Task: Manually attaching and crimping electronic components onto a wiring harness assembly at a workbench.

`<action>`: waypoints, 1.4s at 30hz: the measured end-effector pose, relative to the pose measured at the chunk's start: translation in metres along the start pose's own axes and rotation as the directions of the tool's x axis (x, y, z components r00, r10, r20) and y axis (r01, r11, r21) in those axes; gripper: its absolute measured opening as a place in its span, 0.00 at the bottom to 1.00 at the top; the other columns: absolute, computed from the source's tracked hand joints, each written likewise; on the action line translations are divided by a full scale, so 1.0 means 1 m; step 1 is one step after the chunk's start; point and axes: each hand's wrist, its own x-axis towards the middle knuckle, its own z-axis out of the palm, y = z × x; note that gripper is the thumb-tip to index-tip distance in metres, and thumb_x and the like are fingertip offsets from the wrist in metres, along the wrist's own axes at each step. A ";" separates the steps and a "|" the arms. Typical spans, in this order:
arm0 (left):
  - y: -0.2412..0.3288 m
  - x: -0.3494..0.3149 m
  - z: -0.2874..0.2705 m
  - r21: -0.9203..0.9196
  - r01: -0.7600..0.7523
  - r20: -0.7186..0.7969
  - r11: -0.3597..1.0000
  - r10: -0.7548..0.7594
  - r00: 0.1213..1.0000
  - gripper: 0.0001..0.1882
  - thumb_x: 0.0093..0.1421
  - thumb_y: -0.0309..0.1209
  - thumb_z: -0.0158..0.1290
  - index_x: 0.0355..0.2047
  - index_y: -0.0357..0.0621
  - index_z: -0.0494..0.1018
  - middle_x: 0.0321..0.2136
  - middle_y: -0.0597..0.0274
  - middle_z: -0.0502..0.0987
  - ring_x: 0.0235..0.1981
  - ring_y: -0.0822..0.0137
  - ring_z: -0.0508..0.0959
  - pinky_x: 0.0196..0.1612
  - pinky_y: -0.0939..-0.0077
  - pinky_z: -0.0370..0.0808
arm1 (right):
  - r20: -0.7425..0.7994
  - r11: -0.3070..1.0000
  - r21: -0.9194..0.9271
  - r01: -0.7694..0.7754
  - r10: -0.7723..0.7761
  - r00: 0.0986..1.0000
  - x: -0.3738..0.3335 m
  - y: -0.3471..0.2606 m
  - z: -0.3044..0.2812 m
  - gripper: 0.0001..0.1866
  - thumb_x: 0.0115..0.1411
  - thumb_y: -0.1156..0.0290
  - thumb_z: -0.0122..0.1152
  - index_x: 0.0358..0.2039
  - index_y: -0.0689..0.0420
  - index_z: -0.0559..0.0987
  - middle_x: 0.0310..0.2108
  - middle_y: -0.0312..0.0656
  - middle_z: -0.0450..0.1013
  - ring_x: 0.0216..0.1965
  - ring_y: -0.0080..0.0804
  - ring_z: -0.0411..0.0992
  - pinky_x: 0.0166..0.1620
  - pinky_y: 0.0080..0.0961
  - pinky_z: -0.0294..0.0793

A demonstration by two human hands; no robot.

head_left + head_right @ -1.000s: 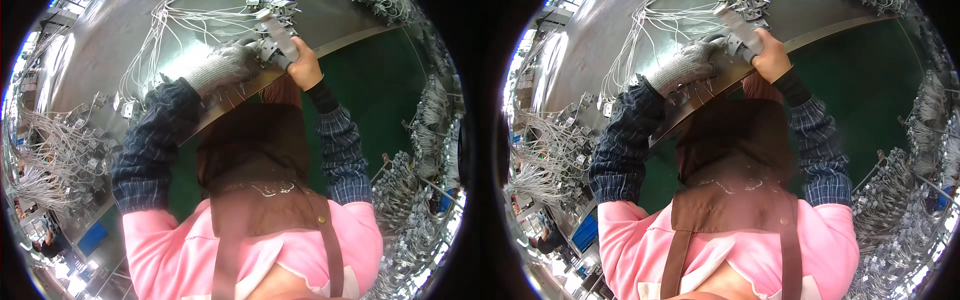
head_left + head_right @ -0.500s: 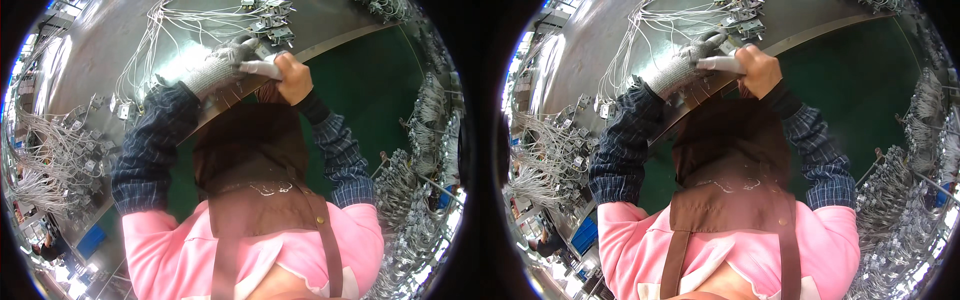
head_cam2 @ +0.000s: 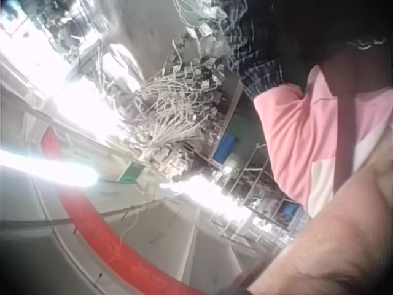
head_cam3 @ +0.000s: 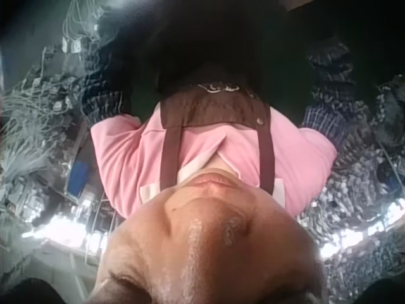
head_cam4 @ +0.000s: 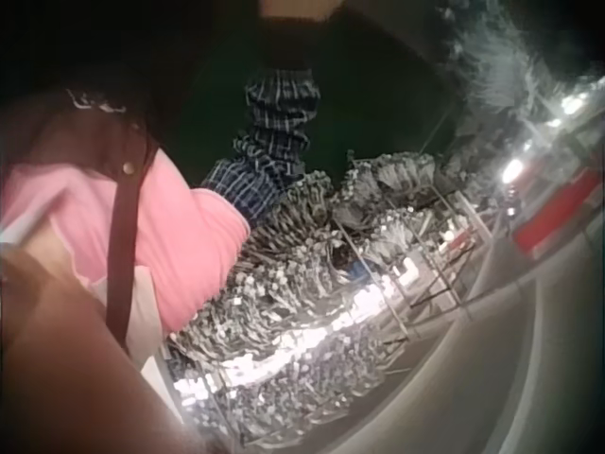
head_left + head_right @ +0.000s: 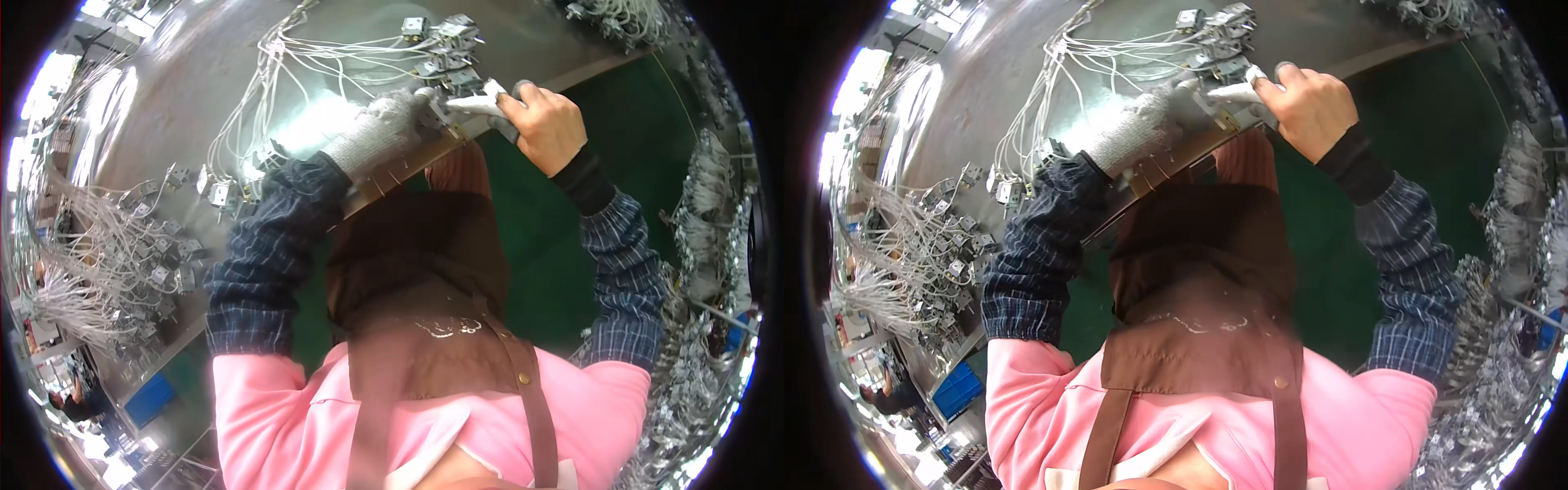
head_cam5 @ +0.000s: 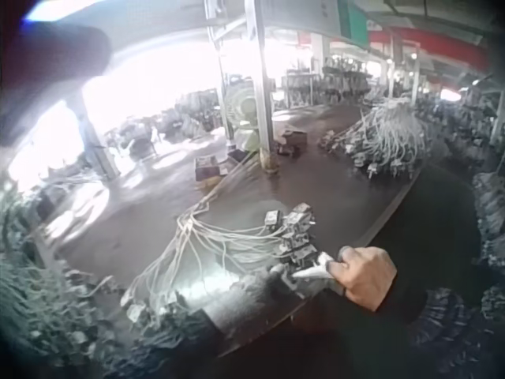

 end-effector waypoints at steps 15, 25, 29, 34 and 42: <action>-0.010 0.010 0.005 -0.012 0.033 0.056 0.999 -0.032 0.998 0.19 0.53 0.31 0.54 0.45 0.40 0.69 0.35 0.48 0.76 0.40 0.51 0.77 0.42 0.61 0.74 | 0.029 0.987 -0.122 0.101 -0.098 0.995 0.028 -0.009 -0.018 0.10 0.48 0.73 0.58 0.33 0.53 0.78 0.27 0.38 0.69 0.28 0.33 0.73 0.28 0.31 0.72; 0.001 0.005 -0.021 -0.474 0.330 0.335 0.816 -0.179 0.925 0.28 0.62 0.51 0.47 0.57 0.52 0.65 0.35 0.57 0.76 0.21 0.71 0.76 0.20 0.79 0.72 | 0.696 -0.900 0.268 -0.344 -0.066 0.715 -0.095 -0.034 0.048 0.23 0.68 0.55 0.39 0.52 0.60 0.70 0.19 0.37 0.65 0.12 0.18 0.57 0.16 0.14 0.55; -0.003 0.003 -0.017 -0.488 0.319 0.324 0.812 -0.171 0.931 0.24 0.66 0.44 0.46 0.58 0.46 0.65 0.45 0.64 0.74 0.43 0.74 0.72 0.45 0.79 0.71 | 0.552 -0.973 -0.143 -0.182 -0.231 0.801 -0.111 -0.091 0.072 0.28 0.67 0.49 0.38 0.56 0.58 0.66 0.18 0.38 0.63 0.10 0.17 0.52 0.13 0.14 0.53; 0.006 0.009 -0.023 -0.392 0.376 0.315 0.840 -0.262 0.912 0.25 0.66 0.44 0.46 0.57 0.44 0.66 0.42 0.64 0.75 0.40 0.74 0.72 0.44 0.78 0.71 | 0.646 -0.987 0.109 -0.115 -0.017 0.763 -0.101 -0.106 0.075 0.29 0.67 0.51 0.41 0.55 0.66 0.65 0.20 0.38 0.66 0.10 0.14 0.52 0.14 0.12 0.54; 0.021 0.028 -0.034 -0.244 0.239 0.135 0.940 -0.211 0.968 0.23 0.65 0.44 0.44 0.47 0.36 0.71 0.30 0.61 0.78 0.35 0.71 0.76 0.41 0.76 0.71 | 0.026 0.638 0.625 -0.450 0.559 0.828 -0.074 -0.077 0.047 0.19 0.54 0.69 0.61 0.46 0.59 0.75 0.34 0.52 0.74 0.33 0.53 0.73 0.35 0.36 0.75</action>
